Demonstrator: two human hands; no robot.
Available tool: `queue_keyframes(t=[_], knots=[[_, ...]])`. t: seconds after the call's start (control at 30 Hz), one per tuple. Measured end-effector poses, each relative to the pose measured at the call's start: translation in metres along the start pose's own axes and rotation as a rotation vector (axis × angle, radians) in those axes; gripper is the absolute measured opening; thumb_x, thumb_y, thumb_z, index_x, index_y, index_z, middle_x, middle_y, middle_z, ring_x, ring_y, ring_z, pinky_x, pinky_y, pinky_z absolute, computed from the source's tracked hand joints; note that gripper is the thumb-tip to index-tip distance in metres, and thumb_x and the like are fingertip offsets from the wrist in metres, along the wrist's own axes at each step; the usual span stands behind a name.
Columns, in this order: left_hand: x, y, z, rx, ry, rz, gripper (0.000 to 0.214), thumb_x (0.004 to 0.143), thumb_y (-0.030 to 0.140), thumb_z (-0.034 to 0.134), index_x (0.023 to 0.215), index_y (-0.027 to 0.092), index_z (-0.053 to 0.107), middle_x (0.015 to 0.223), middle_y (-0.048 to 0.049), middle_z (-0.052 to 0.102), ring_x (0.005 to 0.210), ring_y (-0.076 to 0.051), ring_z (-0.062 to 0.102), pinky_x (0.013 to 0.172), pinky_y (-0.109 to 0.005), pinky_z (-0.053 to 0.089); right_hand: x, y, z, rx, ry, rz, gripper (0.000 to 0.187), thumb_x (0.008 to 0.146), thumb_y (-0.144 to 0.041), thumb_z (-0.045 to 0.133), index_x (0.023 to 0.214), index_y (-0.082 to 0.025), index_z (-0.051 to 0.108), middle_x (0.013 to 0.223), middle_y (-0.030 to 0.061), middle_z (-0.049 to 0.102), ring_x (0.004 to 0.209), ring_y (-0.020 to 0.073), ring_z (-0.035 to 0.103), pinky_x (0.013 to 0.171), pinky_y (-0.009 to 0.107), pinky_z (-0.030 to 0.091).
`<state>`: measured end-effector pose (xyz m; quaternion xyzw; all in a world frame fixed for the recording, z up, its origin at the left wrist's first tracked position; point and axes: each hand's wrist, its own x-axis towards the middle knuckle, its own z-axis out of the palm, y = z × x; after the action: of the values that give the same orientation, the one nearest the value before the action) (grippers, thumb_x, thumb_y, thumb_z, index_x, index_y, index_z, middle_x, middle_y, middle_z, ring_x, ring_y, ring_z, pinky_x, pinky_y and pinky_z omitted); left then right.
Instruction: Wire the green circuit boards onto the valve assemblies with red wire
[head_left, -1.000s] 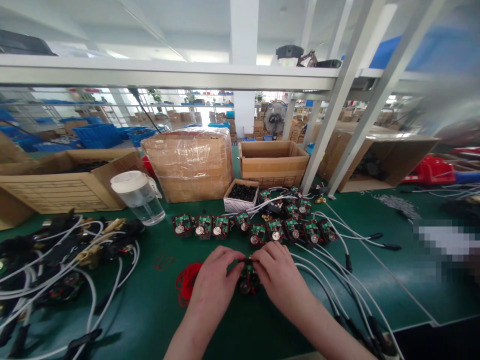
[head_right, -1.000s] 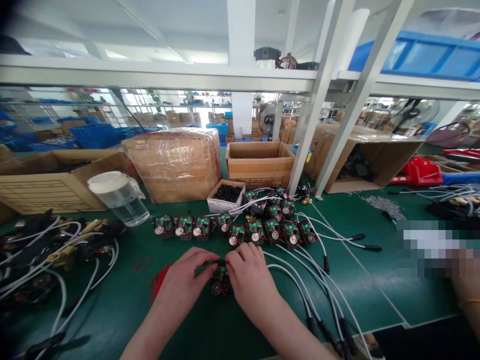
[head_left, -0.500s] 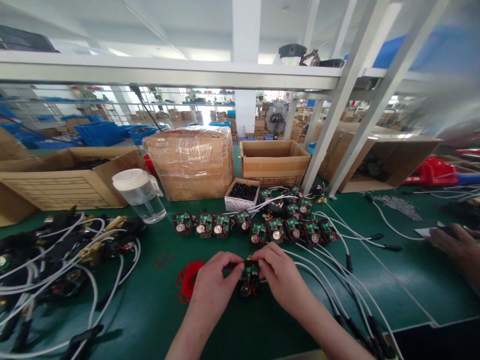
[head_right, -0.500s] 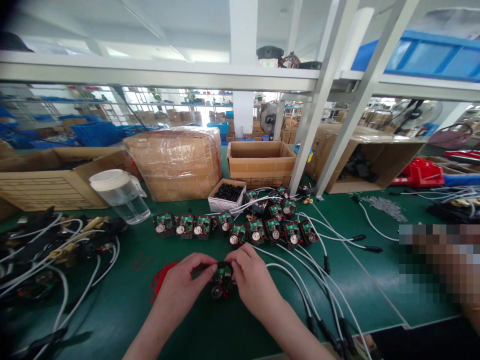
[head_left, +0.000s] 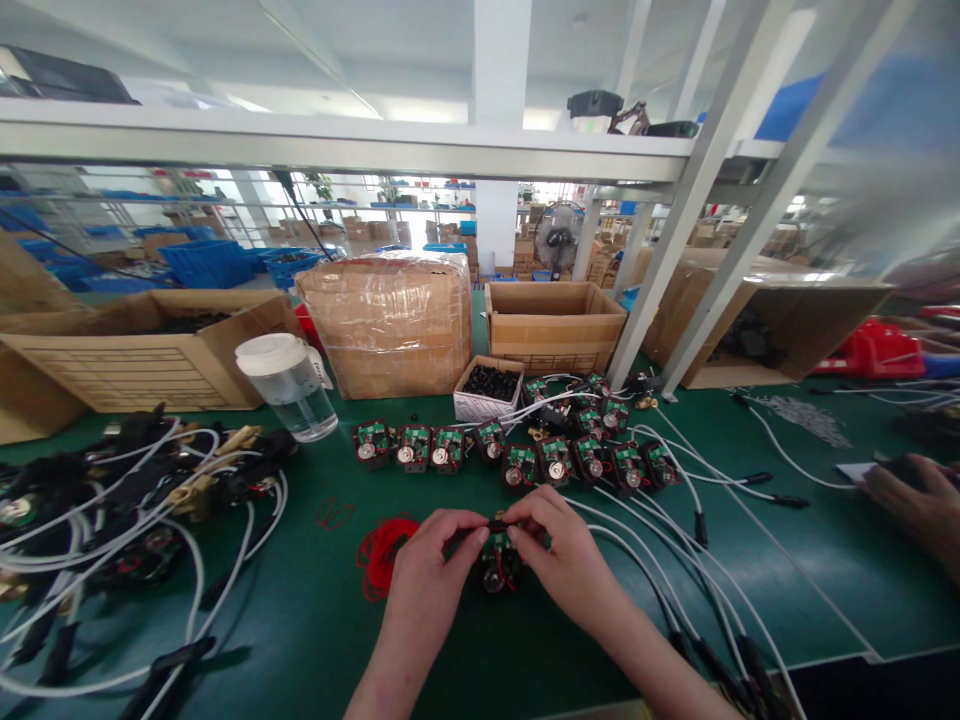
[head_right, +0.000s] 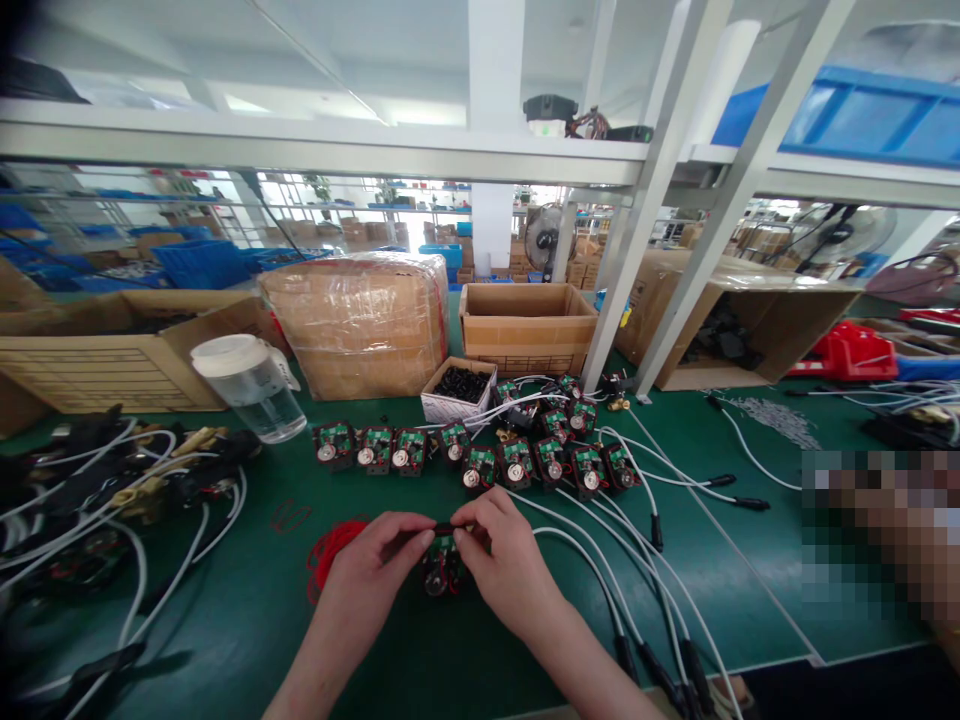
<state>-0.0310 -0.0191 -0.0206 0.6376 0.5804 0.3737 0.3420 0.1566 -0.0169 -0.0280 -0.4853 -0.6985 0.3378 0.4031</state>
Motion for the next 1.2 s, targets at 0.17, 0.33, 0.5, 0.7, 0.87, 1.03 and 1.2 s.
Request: queue_keyframes(t=[0.17, 0.33, 0.5, 0.7, 0.87, 1.03, 1.2], knots=[[-0.002, 0.0, 0.0, 0.001, 0.013, 0.022, 0.018, 0.087, 0.033, 0.058, 0.09, 0.025, 0.074, 0.09, -0.0016, 0.074, 0.086, -0.021, 0.07, 0.079, -0.034, 0.055, 0.001, 0.0, 0.001, -0.013, -0.006, -0.006, 0.015, 0.088, -0.01, 0.059, 0.096, -0.021, 0.066, 0.096, 0.0015, 0.058, 0.08, 0.0145, 0.06, 0.071, 0.028, 0.05], [-0.003, 0.005, -0.004, 0.012, -0.01, 0.022, 0.019, 0.087, 0.028, 0.056, 0.094, 0.024, 0.074, 0.094, -0.0027, 0.075, 0.09, -0.021, 0.071, 0.084, -0.036, 0.056, 0.0, -0.002, 0.003, -0.038, 0.012, -0.017, 0.014, 0.089, -0.012, 0.059, 0.095, -0.021, 0.066, 0.095, 0.0021, 0.057, 0.079, 0.015, 0.059, 0.07, 0.028, 0.049], [-0.003, 0.009, -0.006, 0.004, -0.05, 0.014, 0.019, 0.086, 0.029, 0.056, 0.094, 0.023, 0.072, 0.095, -0.003, 0.074, 0.091, -0.021, 0.07, 0.084, -0.035, 0.056, 0.0, -0.002, 0.003, -0.03, 0.016, 0.001, 0.013, 0.088, -0.011, 0.06, 0.094, -0.021, 0.066, 0.094, 0.0015, 0.057, 0.078, 0.0148, 0.059, 0.071, 0.028, 0.049], [0.001, 0.007, -0.002, 0.034, -0.023, -0.011, 0.018, 0.087, 0.034, 0.058, 0.088, 0.023, 0.073, 0.089, -0.002, 0.073, 0.085, -0.021, 0.069, 0.079, -0.035, 0.054, 0.001, -0.003, 0.005, -0.046, 0.031, 0.004, 0.013, 0.088, -0.01, 0.059, 0.093, -0.021, 0.066, 0.094, 0.0013, 0.057, 0.078, 0.0148, 0.058, 0.071, 0.028, 0.048], [0.0, 0.007, -0.002, 0.037, -0.013, 0.012, 0.019, 0.087, 0.028, 0.055, 0.09, 0.023, 0.073, 0.09, -0.0023, 0.073, 0.087, -0.02, 0.069, 0.081, -0.035, 0.054, -0.001, -0.004, 0.005, -0.04, 0.038, 0.012, 0.014, 0.09, -0.011, 0.058, 0.095, -0.021, 0.067, 0.095, 0.0022, 0.058, 0.08, 0.0154, 0.059, 0.072, 0.028, 0.048], [-0.002, 0.006, -0.003, 0.025, -0.026, 0.011, 0.019, 0.084, 0.025, 0.055, 0.092, 0.023, 0.073, 0.094, -0.0024, 0.073, 0.09, -0.02, 0.069, 0.084, -0.035, 0.053, -0.004, 0.003, 0.003, 0.045, 0.028, 0.035, 0.018, 0.095, -0.019, 0.052, 0.1, -0.023, 0.069, 0.097, 0.0034, 0.059, 0.083, 0.017, 0.059, 0.072, 0.029, 0.05], [0.003, 0.006, -0.001, 0.029, -0.047, -0.025, 0.019, 0.084, 0.04, 0.063, 0.087, 0.024, 0.072, 0.091, -0.002, 0.072, 0.086, -0.021, 0.068, 0.081, -0.035, 0.053, -0.005, 0.009, 0.003, 0.228, -0.015, 0.138, 0.02, 0.097, -0.025, 0.049, 0.101, -0.024, 0.068, 0.099, 0.0037, 0.056, 0.078, 0.0165, 0.06, 0.065, 0.028, 0.054]])
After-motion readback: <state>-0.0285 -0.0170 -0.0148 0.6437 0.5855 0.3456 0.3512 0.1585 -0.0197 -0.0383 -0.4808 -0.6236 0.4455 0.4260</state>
